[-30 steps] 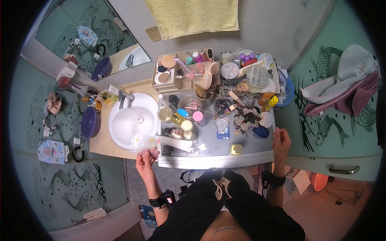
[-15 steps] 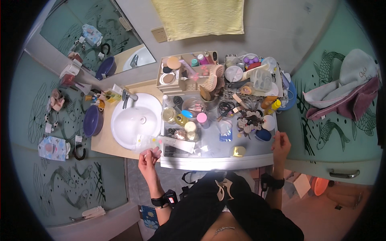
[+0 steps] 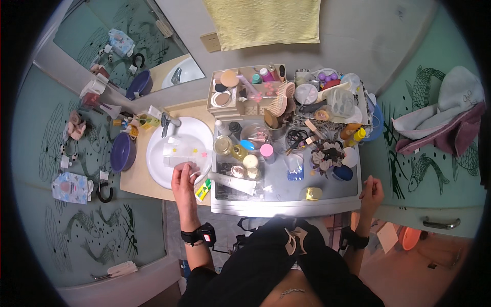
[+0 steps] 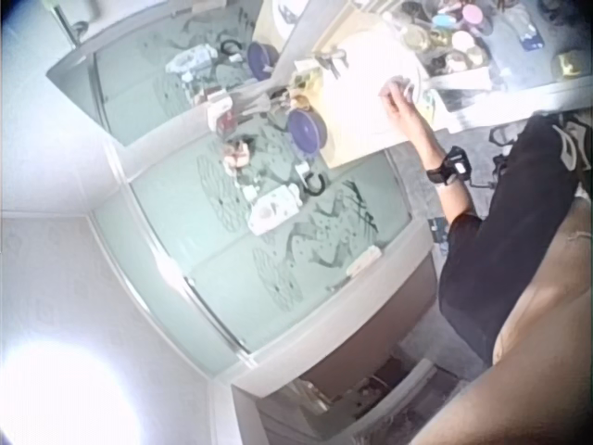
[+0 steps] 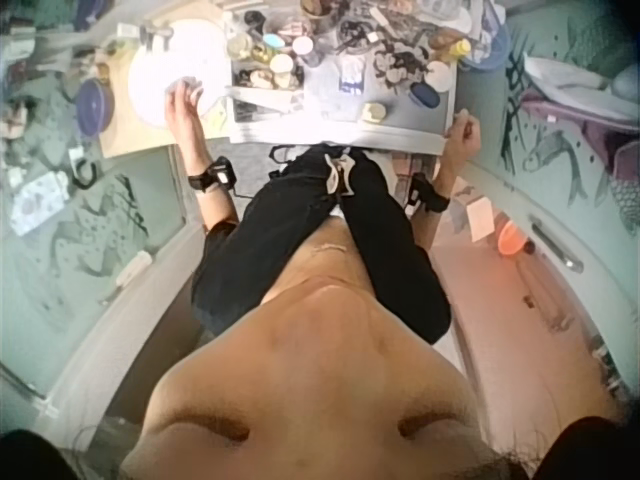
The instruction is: The person is handling, examining, and organizing various skincare and cosmetic jars and bottles on a counter in a bathroom.
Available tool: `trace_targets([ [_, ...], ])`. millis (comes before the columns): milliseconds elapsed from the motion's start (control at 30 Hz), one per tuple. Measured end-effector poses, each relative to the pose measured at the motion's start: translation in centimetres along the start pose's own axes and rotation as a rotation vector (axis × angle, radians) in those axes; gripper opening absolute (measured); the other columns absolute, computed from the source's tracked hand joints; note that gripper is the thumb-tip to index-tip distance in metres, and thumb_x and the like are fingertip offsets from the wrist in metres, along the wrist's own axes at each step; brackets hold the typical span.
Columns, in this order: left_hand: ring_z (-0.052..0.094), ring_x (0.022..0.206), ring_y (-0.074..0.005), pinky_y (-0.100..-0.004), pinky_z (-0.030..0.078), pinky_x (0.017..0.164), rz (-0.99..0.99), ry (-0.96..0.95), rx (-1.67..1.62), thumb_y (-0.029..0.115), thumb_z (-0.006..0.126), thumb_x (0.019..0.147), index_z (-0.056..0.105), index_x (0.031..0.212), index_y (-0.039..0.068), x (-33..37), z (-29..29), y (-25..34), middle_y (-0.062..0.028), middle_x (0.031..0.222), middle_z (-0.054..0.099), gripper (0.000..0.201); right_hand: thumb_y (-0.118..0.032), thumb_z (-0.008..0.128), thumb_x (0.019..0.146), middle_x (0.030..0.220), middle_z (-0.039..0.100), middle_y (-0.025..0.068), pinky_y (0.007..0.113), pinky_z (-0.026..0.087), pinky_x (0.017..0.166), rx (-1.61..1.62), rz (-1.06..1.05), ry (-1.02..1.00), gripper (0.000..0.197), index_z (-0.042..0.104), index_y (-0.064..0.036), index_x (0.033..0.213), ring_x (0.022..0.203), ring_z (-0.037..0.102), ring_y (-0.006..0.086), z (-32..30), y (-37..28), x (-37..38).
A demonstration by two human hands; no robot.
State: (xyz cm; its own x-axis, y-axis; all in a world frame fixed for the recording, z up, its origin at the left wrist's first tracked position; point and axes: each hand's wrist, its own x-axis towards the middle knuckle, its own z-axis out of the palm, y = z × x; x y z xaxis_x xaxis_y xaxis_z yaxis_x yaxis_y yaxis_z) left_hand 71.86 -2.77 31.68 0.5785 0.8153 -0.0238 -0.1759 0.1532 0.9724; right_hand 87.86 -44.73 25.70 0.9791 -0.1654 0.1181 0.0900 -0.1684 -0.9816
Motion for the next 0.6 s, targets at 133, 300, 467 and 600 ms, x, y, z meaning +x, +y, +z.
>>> trace_targets([
  [133, 0.054, 0.077, -0.0097, -0.0217, 0.044, 0.068, -0.097, 0.014, -0.025, 0.014, 0.05, 0.088, 0.055, 0.091, 0.003, -1.1, 1.0, -1.3, -0.0037, 0.084, 0.057, 0.012, -0.02, 0.051, 0.089, 0.05, 0.04, -0.0042, 0.017, 0.026, 0.039, 0.013, 0.019, -0.009, 0.025, 0.049, -0.0048, 0.07, 0.041, 0.034, 0.0007, 0.5, 0.0, -0.4],
  [300, 0.054, 0.073, -0.0095, -0.0229, 0.044, 0.068, -0.115, 0.025, -0.077, 0.014, 0.05, 0.089, 0.054, 0.091, 0.003, -2.8, -1.0, -2.2, -0.0029, 0.082, 0.056, 0.012, -0.02, 0.05, 0.09, 0.051, 0.039, -0.0038, 0.017, 0.025, 0.039, -0.019, -0.016, -0.066, 0.025, 0.048, -0.0045, 0.071, 0.041, 0.033, 0.001, 1.1, -0.8, -0.1],
  [467, 0.053, 0.071, -0.0088, -0.0225, 0.044, 0.067, -0.106, 0.107, -0.095, 0.014, 0.05, 0.088, 0.054, 0.091, 0.002, -4.8, -4.3, -2.4, -0.0021, 0.081, 0.056, 0.012, -0.019, 0.049, 0.09, 0.052, 0.039, -0.0033, 0.018, 0.024, 0.038, -0.019, -0.036, -0.122, 0.024, 0.047, -0.0042, 0.071, 0.04, 0.033, 0.0014, 2.2, -1.4, -0.3],
  [600, 0.053, 0.072, -0.0086, -0.0222, 0.044, 0.067, -0.109, 0.144, -0.098, 0.013, 0.05, 0.088, 0.054, 0.091, 0.003, -6.6, -5.2, -2.2, -0.0018, 0.082, 0.056, 0.012, -0.019, 0.049, 0.091, 0.051, 0.037, -0.004, 0.017, 0.024, 0.039, 0.0, -0.006, -0.178, 0.024, 0.048, -0.0042, 0.072, 0.041, 0.033, 0.0015, 3.1, -2.2, -0.8],
])
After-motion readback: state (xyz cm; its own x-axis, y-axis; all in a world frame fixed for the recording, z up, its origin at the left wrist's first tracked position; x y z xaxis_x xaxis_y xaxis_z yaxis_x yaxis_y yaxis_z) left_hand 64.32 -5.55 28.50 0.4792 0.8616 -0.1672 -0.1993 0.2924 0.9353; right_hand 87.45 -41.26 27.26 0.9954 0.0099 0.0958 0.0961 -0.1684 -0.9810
